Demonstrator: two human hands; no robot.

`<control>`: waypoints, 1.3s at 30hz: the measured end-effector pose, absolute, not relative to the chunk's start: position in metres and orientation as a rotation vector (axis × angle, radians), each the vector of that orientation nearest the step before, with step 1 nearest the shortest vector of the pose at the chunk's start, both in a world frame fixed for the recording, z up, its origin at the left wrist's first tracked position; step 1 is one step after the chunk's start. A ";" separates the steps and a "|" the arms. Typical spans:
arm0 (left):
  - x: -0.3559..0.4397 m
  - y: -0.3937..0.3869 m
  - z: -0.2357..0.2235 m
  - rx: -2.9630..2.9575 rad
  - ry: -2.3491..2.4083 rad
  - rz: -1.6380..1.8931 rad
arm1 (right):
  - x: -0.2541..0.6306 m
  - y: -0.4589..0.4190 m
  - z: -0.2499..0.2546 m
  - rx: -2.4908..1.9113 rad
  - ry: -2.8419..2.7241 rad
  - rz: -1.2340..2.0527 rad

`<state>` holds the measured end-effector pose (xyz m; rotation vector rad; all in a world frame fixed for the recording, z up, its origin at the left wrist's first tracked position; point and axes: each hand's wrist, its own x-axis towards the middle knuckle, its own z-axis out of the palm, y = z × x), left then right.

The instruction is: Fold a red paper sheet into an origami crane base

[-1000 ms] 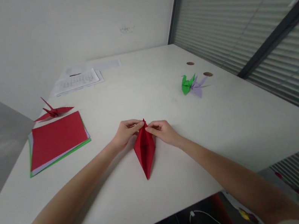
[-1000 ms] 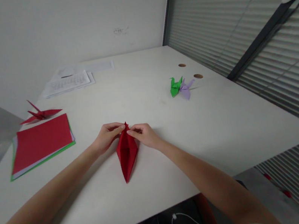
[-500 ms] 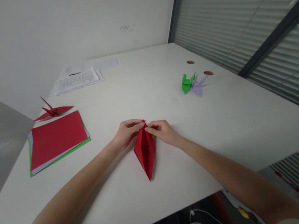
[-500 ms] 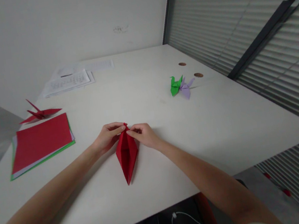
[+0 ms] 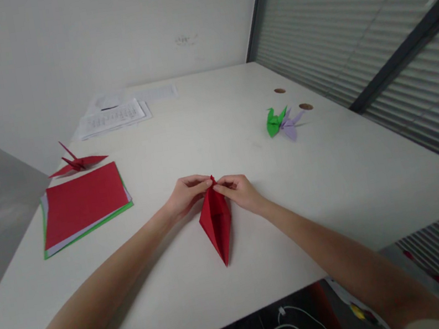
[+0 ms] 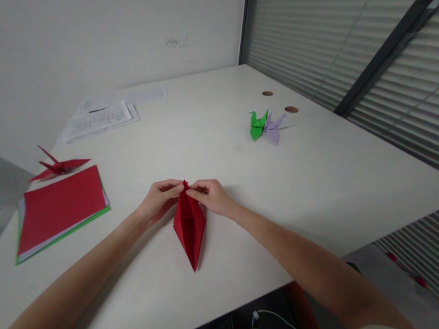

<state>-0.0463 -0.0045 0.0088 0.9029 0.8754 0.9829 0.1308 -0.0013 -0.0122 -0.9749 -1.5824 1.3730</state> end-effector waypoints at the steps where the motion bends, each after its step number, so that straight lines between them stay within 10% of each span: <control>1: -0.047 -0.004 0.007 0.906 0.867 0.977 | 0.131 -0.001 -0.013 -0.976 -1.565 1.385; 39: -0.043 -0.011 0.015 0.921 0.858 1.046 | 0.133 -0.002 0.002 -0.891 -1.459 1.384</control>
